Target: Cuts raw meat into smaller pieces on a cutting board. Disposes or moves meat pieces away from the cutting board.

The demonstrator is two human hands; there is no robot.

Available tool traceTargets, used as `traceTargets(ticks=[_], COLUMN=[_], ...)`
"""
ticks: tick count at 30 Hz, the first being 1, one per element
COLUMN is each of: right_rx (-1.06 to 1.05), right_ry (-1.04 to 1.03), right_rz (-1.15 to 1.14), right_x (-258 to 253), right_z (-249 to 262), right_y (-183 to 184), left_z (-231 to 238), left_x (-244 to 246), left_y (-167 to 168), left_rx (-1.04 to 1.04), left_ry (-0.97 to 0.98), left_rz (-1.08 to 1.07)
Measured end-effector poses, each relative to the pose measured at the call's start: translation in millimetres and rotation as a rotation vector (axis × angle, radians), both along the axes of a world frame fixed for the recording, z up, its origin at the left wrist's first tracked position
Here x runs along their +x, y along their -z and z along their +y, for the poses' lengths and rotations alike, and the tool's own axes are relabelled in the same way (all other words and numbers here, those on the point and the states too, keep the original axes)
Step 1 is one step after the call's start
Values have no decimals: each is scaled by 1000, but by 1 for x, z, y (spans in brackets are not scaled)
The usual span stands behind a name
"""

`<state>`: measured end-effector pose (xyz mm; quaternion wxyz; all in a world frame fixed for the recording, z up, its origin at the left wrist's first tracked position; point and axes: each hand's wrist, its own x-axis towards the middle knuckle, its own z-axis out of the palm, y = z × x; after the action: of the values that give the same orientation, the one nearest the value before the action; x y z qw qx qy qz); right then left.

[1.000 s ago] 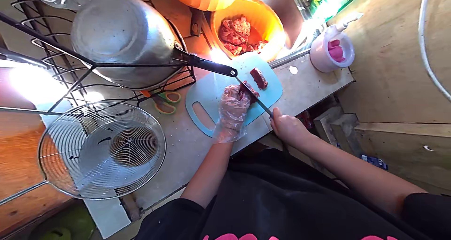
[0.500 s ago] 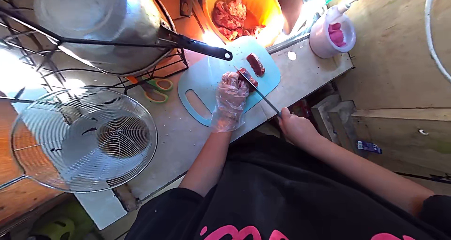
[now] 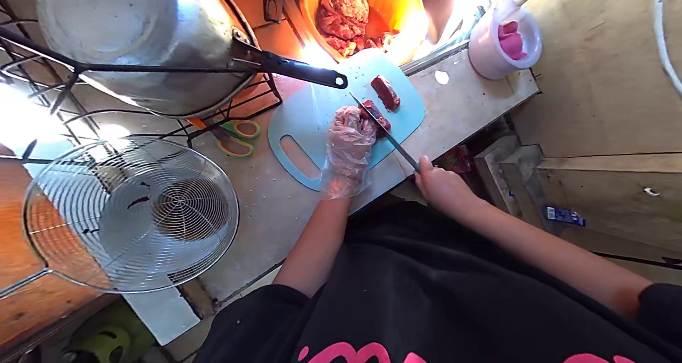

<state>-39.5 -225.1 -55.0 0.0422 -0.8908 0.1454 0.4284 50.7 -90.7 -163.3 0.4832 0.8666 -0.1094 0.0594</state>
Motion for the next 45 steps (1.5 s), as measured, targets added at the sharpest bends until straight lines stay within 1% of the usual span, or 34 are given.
traceTargets(ticks=[3,6,8,10,12,13,15,17,19,22,25,28,30,31,33,34,36,38,40,43,45], right_rx=[22,41,38,54,58,69,87,82,63,29,78,61,64,74,74,68,91,164,223,250,259], right_ry=[23,27,30,9,-26,-31,-72,-92,-92,-64,-96,-93,-88,-86,-17,21,70,67,70,59,55], right_rz=[-22,-96,-101,-120,-184,-213,-278,-315,-356,-346,-382,-348,-338,-326,-180,-120,-75,-115,-137,-114,-93], right_x=[11,41,50,34,8,-2,-19,-15,6,29,4,-39,-50,-47,-20,-5,13,8,-13,-42,-50], right_z=[4,15,20,13,7,4,-8,-8,2,13,-3,-22,-21,-18,-1,8,15,4,-18,-47,-55], right_y=[12,28,27,22,19,17,25,36,46,52,52,43,39,36,19,12,13,23,27,23,21], left_z=[0,2,0,-1,-4,-3,3,7,9,10,11,7,6,4,5,9,17,18,17,13,12], left_x=[1,5,2,-8,-6,-2,4,3,2,0,-1,2,2,3,-2,-8,-19,-15,-9,-6,-7], left_y=[2,4,7,5,-3,-14,-25,-23,-19,-21,-26,-17,-4,3,12,8,6,6,5,4,1], left_rx=[32,43,52,63,49,13,-68,-110,-180,-257,-291,-213,-189,-175,-124,-106,-47,1,35,89,141], left_ry=[-5,-19,-9,30,0,4,53,75,75,59,46,36,25,32,86,143,191,139,72,30,23], left_rz=[33,3,-32,-40,-31,53,244,278,211,204,258,234,210,189,121,132,105,79,113,111,109])
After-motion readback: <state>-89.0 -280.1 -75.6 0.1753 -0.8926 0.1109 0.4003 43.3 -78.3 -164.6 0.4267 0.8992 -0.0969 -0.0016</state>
